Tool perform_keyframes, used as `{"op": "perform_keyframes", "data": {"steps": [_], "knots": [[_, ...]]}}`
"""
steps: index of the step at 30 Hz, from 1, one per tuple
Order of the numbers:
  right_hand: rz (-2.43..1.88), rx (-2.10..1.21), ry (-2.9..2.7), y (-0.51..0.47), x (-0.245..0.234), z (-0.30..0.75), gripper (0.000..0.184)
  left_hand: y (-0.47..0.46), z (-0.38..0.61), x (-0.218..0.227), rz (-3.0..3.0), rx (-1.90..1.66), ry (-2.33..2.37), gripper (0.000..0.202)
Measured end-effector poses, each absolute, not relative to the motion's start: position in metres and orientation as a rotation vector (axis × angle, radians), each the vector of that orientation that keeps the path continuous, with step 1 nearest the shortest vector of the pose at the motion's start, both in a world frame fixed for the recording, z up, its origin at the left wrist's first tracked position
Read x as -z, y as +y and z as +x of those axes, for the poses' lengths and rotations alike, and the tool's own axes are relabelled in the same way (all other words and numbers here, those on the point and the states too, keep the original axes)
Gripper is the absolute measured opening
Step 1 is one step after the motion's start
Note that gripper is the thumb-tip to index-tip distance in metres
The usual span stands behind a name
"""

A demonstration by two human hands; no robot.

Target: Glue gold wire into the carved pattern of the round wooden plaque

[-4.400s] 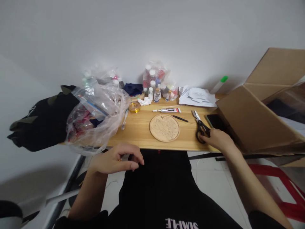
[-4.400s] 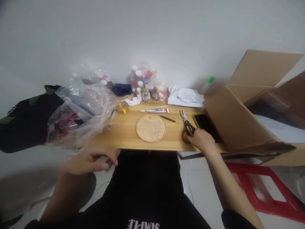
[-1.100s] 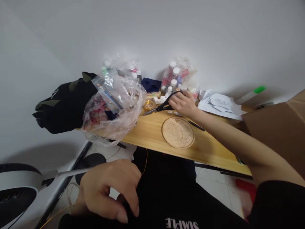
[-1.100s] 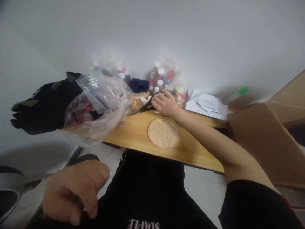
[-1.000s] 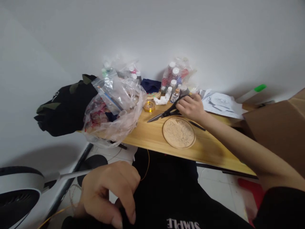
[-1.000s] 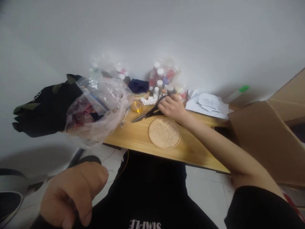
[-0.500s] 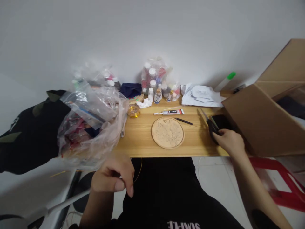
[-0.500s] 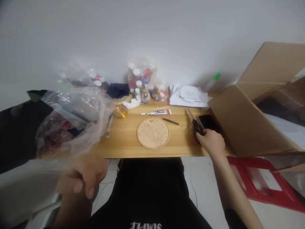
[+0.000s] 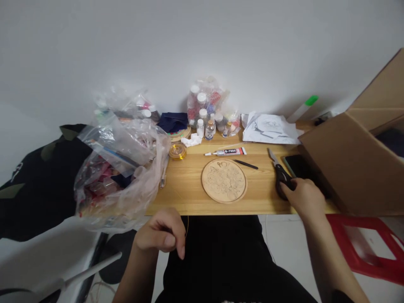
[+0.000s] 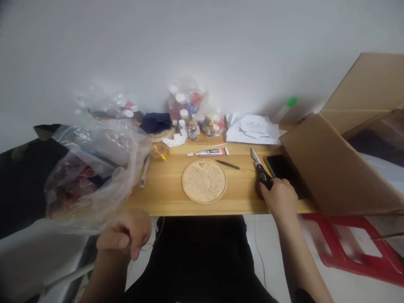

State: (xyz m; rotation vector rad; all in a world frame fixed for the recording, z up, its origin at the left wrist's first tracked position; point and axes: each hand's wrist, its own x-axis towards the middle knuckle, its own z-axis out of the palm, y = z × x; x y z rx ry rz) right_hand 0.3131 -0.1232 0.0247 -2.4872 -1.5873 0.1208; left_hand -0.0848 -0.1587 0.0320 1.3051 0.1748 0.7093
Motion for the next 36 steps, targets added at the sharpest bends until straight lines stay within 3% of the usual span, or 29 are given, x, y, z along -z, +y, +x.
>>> {"op": "perform_keyframes", "data": {"steps": [3,5,8,10,14,21,27,36], "knots": [[-2.338,-0.205,-1.697,-0.129,-0.040,0.290,0.038,-0.154,-0.074,-0.038,1.051,-0.652,0.056,0.035],[-2.094,-0.432,-1.837,-0.135,-0.053,0.262,0.041,-0.151,-0.056,-0.047,0.876,-0.609,0.031,0.035],[-1.159,-1.255,-2.038,-0.145,-0.071,0.213,0.050,-0.141,-0.021,-0.062,0.810,-0.662,0.063,0.030],[-0.739,-1.587,-2.132,-0.150,-0.075,0.187,0.051,-0.130,-0.004,-0.068,0.726,-0.773,0.187,0.025],[-0.838,-1.938,-1.993,-0.157,-0.064,0.166,0.034,-0.109,0.007,-0.060,0.735,-0.944,0.555,0.024],[-0.894,-1.870,-1.735,-0.154,-0.051,0.194,0.035,-0.100,-0.005,-0.031,0.904,-1.052,0.971,0.041],[-0.544,-1.764,-1.580,-0.153,-0.049,0.238,0.033,-0.095,-0.053,-0.022,1.297,-1.093,1.621,0.015],[-0.611,-1.730,-1.355,-0.153,-0.026,0.247,0.033,-0.092,-0.081,-0.005,1.728,-0.882,2.062,0.025]]}}
